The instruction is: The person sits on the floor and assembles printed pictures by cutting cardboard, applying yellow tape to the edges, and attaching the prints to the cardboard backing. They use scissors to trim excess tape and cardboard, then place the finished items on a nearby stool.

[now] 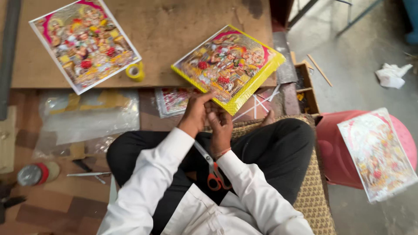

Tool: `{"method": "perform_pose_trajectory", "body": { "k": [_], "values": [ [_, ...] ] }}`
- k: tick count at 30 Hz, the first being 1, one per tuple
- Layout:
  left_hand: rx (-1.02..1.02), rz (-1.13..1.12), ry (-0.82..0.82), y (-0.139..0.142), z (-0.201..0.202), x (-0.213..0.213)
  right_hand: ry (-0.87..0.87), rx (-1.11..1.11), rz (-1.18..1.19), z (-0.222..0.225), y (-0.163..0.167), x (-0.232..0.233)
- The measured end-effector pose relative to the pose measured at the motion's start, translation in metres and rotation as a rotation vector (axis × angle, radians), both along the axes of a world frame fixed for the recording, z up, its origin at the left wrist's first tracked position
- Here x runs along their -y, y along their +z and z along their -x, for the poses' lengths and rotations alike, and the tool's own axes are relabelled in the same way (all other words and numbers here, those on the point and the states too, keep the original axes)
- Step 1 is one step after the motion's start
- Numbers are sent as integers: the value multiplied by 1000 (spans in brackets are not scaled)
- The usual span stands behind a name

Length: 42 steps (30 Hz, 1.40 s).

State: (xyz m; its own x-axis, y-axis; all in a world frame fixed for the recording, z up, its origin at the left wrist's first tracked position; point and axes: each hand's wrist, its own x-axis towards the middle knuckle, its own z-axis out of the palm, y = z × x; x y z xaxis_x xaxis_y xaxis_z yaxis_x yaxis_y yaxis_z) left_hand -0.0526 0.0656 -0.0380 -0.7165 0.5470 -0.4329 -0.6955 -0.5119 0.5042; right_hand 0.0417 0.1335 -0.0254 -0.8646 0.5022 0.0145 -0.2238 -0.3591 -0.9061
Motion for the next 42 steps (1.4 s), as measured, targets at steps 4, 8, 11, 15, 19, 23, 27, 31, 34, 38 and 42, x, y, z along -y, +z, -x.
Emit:
{"method": "perform_pose_trajectory", "body": {
  "k": [4,8,11,15,19,23,27,31,34,38,42],
  "values": [
    [33,-21,17,3,-30,-36,-146,3,81,-1,-9,-37],
    [30,-75,-77,9,-42,-52,-190,-27,113,-4,-5,-63],
    [-263,153,-136,29,-57,-46,-257,-44,118,-1,16,-84],
    [-848,543,134,90,-35,-23,-310,-70,-118,-8,64,-124],
    [-1670,1203,963,162,41,12,-167,-321,-18,3,113,-165],
    [-1334,1159,583,178,71,46,29,-362,-180,36,126,-190],
    [-1111,872,534,150,85,69,127,-220,-445,85,122,-206],
    [-965,458,569,128,105,87,187,-74,-556,126,126,-197],
    [-903,336,483,126,108,100,229,-81,-334,138,140,-189],
    [-760,538,449,143,113,109,286,-5,-311,130,156,-191],
    [-805,609,416,157,117,109,153,65,-343,131,161,-192]
  ]
}}
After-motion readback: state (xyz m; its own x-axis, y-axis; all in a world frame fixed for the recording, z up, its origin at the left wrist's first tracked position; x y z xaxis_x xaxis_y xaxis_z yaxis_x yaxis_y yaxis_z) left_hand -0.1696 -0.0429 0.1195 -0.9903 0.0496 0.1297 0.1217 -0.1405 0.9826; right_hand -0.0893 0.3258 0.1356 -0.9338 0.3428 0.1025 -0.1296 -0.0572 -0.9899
